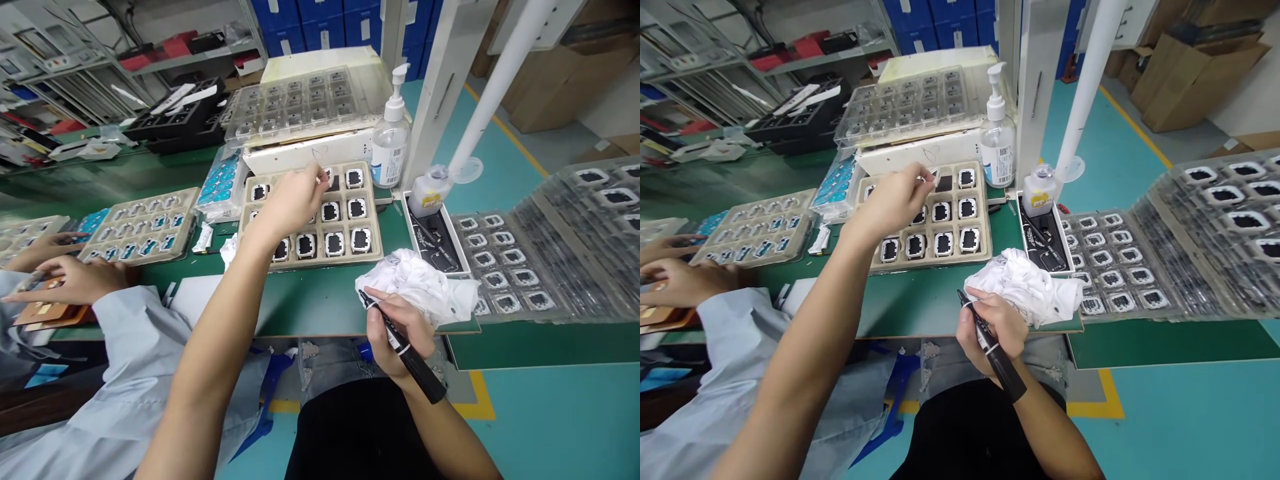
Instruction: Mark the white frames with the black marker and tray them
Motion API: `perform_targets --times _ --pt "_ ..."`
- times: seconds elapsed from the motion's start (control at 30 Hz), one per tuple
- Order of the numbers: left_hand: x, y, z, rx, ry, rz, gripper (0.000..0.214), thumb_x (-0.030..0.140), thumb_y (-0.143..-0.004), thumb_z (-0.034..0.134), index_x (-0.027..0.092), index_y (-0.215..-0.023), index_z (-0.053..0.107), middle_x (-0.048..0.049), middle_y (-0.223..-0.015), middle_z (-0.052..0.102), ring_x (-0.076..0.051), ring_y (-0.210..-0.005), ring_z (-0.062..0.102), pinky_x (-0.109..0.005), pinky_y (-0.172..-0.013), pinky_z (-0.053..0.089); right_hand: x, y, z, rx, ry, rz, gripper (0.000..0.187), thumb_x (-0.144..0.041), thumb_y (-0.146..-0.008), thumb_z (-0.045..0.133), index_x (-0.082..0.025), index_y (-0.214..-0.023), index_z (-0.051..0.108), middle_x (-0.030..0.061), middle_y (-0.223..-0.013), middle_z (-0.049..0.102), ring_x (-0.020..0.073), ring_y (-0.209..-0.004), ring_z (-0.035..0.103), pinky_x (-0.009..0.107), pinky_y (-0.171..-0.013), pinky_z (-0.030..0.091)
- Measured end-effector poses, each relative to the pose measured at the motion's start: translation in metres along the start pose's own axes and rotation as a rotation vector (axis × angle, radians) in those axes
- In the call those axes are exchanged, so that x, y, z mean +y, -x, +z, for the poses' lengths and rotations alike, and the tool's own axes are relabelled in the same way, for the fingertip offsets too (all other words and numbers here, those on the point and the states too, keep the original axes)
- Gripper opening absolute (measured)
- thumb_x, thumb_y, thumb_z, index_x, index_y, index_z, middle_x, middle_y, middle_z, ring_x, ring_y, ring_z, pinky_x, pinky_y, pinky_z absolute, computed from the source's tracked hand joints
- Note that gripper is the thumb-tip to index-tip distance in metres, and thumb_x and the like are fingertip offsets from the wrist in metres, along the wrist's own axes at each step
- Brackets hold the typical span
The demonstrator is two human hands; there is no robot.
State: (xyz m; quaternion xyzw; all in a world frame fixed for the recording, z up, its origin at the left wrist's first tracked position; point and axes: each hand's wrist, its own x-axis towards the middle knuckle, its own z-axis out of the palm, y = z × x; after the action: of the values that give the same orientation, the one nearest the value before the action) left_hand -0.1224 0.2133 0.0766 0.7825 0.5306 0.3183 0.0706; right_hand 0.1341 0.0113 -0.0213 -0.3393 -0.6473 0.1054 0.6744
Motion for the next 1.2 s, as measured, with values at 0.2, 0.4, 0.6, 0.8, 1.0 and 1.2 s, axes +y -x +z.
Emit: perform_targets --times 0.2,0.4,0.6,0.8,1.0,1.2 --pt "0.058 0.111 -0.028 0.01 0.288 -0.092 0.02 0.048 -0.118 0.081 0.029 -0.122 0.078 -0.0061 -0.104 0.093 -0.028 -0.093 0.09 -0.04 -0.089 0.066 -0.002 -0.004 -0.001 -0.033 -0.023 -0.026 0.036 -0.002 -0.102 0.082 -0.023 -0.132 0.078 0.0042 -0.096 0.09 0.0334 -0.094 0.1 0.045 -0.083 0.089" --pt "0.074 0.181 0.015 0.197 0.308 -0.248 0.035 0.042 -0.109 0.095 0.027 -0.09 0.07 -0.0002 -0.086 0.082 -0.021 -0.079 0.077 -0.034 -0.081 0.06 0.002 -0.005 -0.001 -0.032 -0.005 -0.061 0.033 -0.008 -0.104 0.085 -0.024 -0.132 0.078 0.0021 -0.093 0.089 0.0313 -0.088 0.098 0.046 -0.077 0.089" --pt "0.074 0.206 0.031 0.057 0.247 -0.227 0.027 0.049 -0.11 0.098 0.029 -0.121 0.083 -0.0073 -0.121 0.092 -0.03 -0.11 0.085 -0.042 -0.099 0.069 0.005 -0.002 0.002 0.005 0.034 -0.05 0.026 -0.016 -0.108 0.086 -0.027 -0.132 0.078 0.0024 -0.095 0.091 0.0332 -0.088 0.099 0.045 -0.071 0.086" --pt "0.078 0.218 0.034 0.064 0.134 -0.302 0.071 0.057 -0.097 0.113 0.032 -0.151 0.074 -0.013 -0.151 0.084 -0.041 -0.142 0.078 -0.056 -0.124 0.064 0.007 -0.003 0.005 0.017 0.019 -0.061 0.024 -0.02 -0.109 0.086 -0.028 -0.13 0.08 -0.0009 -0.088 0.087 0.0315 -0.082 0.096 0.044 -0.065 0.083" --pt "0.096 0.21 0.062 0.163 -0.114 -0.415 0.067 0.058 -0.09 0.117 0.028 -0.135 0.078 -0.0138 -0.135 0.08 -0.043 -0.127 0.074 -0.06 -0.113 0.062 0.01 0.0 0.006 0.025 0.018 -0.06 0.021 -0.021 -0.111 0.085 -0.028 -0.129 0.08 -0.0013 -0.088 0.086 0.0299 -0.077 0.094 0.046 -0.066 0.084" --pt "0.104 0.209 0.062 0.133 0.211 -0.302 0.043 0.026 -0.11 0.094 0.03 -0.15 0.077 -0.0111 -0.143 0.088 -0.036 -0.133 0.083 -0.054 -0.117 0.072 0.01 0.006 0.003 0.006 -0.03 -0.014 0.025 -0.02 -0.11 0.088 -0.028 -0.132 0.081 -0.0014 -0.091 0.087 0.0312 -0.086 0.095 0.051 -0.076 0.087"
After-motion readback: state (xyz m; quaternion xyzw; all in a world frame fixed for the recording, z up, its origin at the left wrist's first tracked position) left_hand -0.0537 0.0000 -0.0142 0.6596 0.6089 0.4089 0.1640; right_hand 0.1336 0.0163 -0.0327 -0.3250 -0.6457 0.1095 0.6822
